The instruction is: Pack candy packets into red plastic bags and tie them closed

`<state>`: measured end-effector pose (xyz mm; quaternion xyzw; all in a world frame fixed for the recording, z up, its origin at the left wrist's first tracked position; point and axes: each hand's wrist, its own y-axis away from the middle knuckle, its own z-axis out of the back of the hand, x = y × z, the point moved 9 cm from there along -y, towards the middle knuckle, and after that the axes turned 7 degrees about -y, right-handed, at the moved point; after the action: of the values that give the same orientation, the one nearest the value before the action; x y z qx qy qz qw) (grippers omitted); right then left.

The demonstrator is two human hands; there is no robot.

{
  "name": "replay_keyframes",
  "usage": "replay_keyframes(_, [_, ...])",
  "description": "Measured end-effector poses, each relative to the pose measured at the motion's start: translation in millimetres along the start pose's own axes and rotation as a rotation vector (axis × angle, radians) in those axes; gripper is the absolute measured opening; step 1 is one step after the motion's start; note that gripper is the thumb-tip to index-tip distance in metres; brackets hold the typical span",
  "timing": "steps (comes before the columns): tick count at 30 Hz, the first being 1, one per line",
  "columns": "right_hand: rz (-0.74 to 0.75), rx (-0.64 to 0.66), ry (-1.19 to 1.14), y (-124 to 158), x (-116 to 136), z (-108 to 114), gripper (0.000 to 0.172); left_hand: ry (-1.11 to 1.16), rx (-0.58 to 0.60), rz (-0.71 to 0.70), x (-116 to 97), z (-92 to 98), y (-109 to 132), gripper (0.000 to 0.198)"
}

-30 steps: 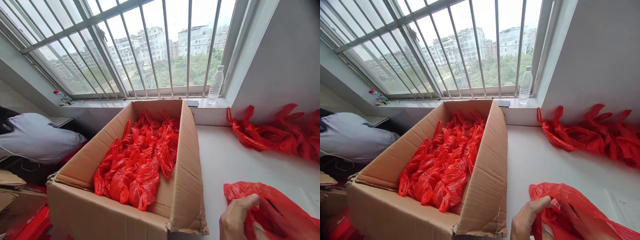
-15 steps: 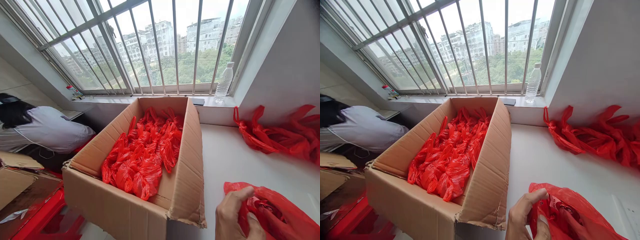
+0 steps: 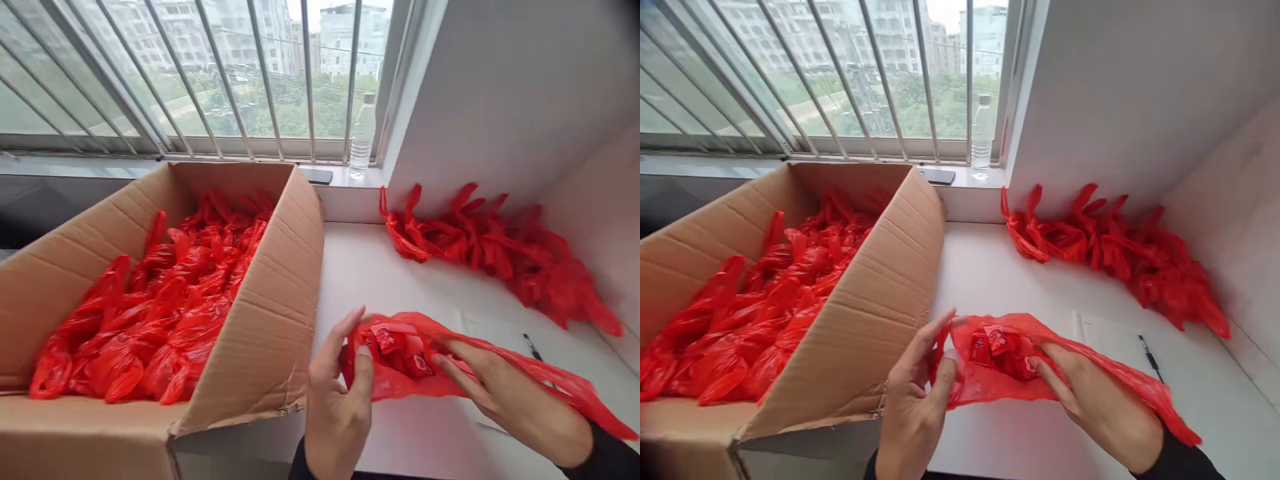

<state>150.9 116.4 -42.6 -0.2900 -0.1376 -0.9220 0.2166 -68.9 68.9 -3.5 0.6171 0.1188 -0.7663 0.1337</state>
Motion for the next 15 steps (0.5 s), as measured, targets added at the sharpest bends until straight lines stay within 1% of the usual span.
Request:
replay_keyframes(2, [-0.044, -0.027, 0.033, 4.0, -2.5, 18.1, 0.042, 0.005, -0.018, 0.040, -3.4, -0.2, -6.9, 0.043])
replay_keyframes(4, [-0.044, -0.060, 0.083, 5.7, -5.4, 31.9, 0.044, -0.003, -0.017, 0.067, -4.7, -3.9, -9.9, 0.048])
replay_keyframes(6, [-0.023, -0.097, 0.117, 8.8, -6.8, 40.9, 0.042, -0.029, -0.011, 0.076, -6.0, -7.4, -9.0, 0.049])
replay_keyframes(8, [-0.026, -0.129, 0.113, 12.0, -7.0, 45.2, 0.044, -0.063, -0.008, 0.080, -6.6, -9.8, -6.5, 0.047])
replay_keyframes(10, [-0.041, -0.131, 0.090, 11.1, -4.2, 43.0, 0.047, -0.089, -0.020, 0.080, -6.7, -10.4, -4.7, 0.046])
replay_keyframes(12, [-0.046, -0.090, 0.077, 2.6, 1.9, 32.3, 0.044, -0.108, -0.030, 0.076, -6.6, -11.2, -4.1, 0.046])
replay_keyframes(15, [-0.012, 0.039, 0.089, -23.3, 10.4, -0.2, 0.035, -0.142, 0.000, 0.079, -5.6, -16.0, -4.3, 0.046])
